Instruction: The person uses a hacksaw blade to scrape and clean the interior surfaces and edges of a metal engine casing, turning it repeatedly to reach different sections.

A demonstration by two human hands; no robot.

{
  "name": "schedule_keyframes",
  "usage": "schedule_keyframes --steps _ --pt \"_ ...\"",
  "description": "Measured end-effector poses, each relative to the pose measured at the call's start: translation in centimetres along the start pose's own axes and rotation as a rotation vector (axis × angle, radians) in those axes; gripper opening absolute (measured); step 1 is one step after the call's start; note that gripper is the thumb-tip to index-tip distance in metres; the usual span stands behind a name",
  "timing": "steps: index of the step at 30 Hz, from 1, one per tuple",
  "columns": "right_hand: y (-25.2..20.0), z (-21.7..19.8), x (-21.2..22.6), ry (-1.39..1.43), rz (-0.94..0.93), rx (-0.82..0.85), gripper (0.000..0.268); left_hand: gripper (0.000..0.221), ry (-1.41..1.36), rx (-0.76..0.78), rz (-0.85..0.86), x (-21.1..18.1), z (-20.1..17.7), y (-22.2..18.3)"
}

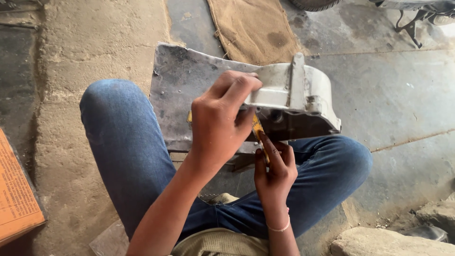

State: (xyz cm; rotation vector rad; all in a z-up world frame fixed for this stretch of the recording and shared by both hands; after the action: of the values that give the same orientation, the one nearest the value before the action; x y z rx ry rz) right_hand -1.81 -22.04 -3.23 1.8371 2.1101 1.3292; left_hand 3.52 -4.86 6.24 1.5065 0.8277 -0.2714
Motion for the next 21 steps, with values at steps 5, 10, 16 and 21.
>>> schedule_keyframes --steps 5,10,16,21 --pt "-0.3 0.0 -0.6 0.017 0.045 0.018 0.039 0.022 0.053 -0.036 -0.085 3.5 0.5 -0.1" --pt "-0.4 -0.2 -0.2 0.094 -0.061 -0.037 0.037 0.022 0.142 -0.109 0.008 5.4 -2.1 0.2" --pt "-0.3 0.0 -0.3 0.051 -0.003 -0.026 0.037 0.024 0.295 -0.104 -0.005 5.2 -4.0 0.6" --pt "-0.3 0.0 -0.1 0.048 -0.001 -0.021 0.038 0.028 0.389 -0.090 0.029 4.2 -4.0 0.6"
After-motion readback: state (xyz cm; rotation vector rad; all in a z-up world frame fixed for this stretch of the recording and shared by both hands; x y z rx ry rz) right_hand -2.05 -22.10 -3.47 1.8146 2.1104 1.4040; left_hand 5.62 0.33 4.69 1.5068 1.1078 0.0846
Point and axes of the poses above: each hand's wrist, its own y-axis towards the middle knuckle, its own z-axis out of the palm, x = y × z, the point moved 7 cm from there along y, towards the middle knuckle, and after that the axes turned 6 degrees about -y, right-handed, at the moved point
